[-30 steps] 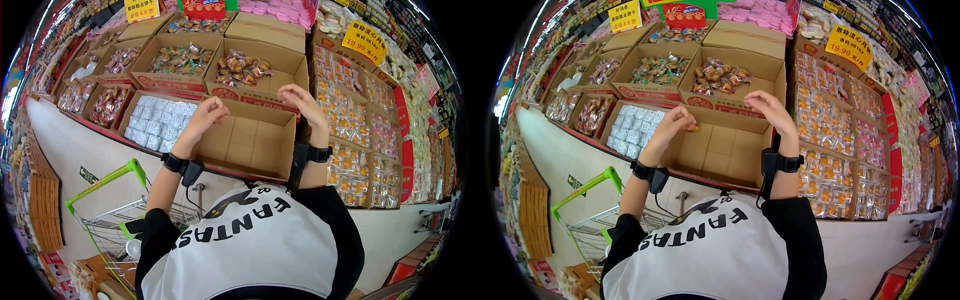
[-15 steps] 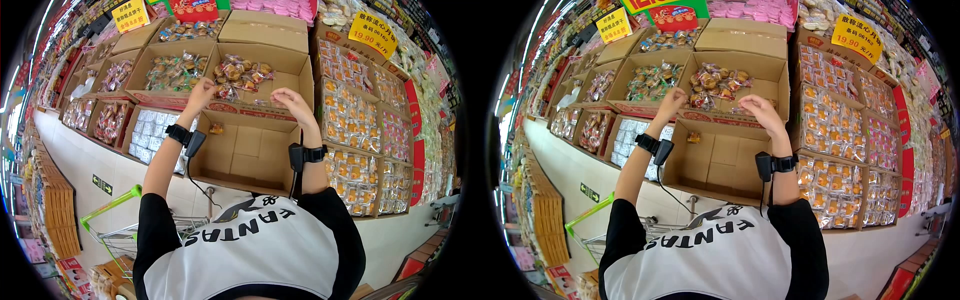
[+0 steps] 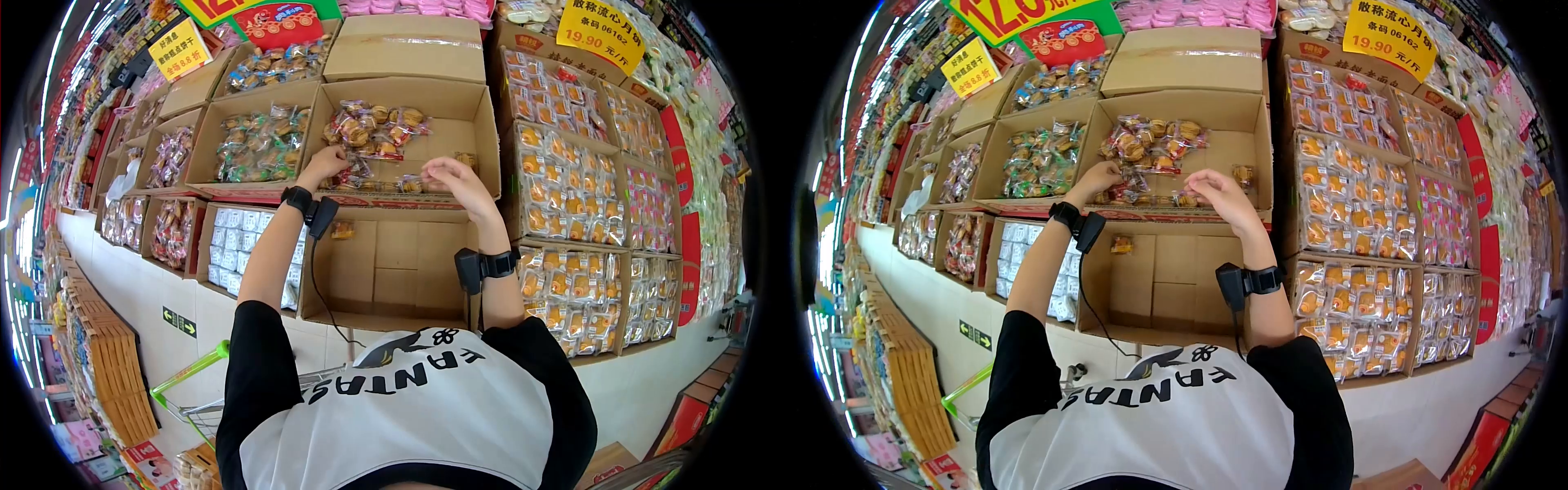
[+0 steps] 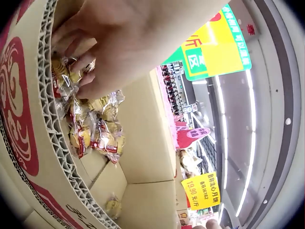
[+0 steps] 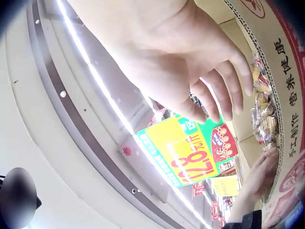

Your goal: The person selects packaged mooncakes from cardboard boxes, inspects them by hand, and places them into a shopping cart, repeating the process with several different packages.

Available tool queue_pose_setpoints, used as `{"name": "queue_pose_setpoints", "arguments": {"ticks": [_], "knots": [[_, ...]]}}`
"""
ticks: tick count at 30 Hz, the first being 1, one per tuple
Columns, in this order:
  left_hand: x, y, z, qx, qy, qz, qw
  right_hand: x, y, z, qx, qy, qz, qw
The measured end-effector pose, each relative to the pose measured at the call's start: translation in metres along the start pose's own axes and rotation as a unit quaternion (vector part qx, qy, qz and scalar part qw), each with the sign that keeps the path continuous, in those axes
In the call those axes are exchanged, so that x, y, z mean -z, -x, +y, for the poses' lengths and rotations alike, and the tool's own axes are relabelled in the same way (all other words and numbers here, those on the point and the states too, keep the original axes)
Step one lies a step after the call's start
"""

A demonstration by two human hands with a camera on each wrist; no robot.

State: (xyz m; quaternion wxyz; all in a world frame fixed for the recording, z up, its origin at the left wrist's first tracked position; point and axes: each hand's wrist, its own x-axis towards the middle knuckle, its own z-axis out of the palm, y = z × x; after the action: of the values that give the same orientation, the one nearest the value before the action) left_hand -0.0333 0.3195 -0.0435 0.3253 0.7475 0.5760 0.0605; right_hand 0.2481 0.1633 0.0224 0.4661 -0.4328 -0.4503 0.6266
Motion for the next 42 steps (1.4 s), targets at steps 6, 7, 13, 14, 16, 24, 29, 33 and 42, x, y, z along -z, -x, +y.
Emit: {"name": "queue_pose_setpoints", "arguments": {"ticks": [6,7,13,14,16,24,29,33,42], "knots": [[-0.01,-0.012,0.023,0.052,-0.262,-0.129,0.955,0.009,0.006,-0.001,-0.003,-0.003,0.031,1.0],[-0.012,-0.013,0.026,0.076,-0.313,-0.137,0.937,0.009,0.007,-0.002,-0.005,-0.004,0.032,0.999],[-0.01,-0.006,0.043,0.087,-0.35,-0.228,0.904,0.007,0.007,0.001,0.001,-0.013,0.035,0.999],[-0.012,-0.009,0.037,0.087,-0.351,-0.23,0.904,0.006,0.007,0.002,0.001,-0.015,0.035,0.999],[-0.018,-0.017,0.019,0.056,-0.304,-0.244,0.919,0.006,0.006,0.003,0.001,-0.017,0.036,0.999],[-0.016,-0.009,0.025,0.01,-0.34,-0.167,0.925,0.003,0.005,0.003,-0.001,-0.012,0.015,1.0],[-0.01,-0.006,0.029,-0.074,-0.278,-0.186,0.94,0.004,0.003,0.007,-0.005,-0.022,0.015,1.0],[-0.002,0.0,0.034,-0.128,-0.265,-0.226,0.928,0.002,0.003,0.007,-0.006,-0.025,0.014,1.0],[0.021,0.019,0.061,0.059,-0.157,-0.35,0.922,0.006,0.006,0.007,-0.012,-0.016,0.021,1.0]]}}
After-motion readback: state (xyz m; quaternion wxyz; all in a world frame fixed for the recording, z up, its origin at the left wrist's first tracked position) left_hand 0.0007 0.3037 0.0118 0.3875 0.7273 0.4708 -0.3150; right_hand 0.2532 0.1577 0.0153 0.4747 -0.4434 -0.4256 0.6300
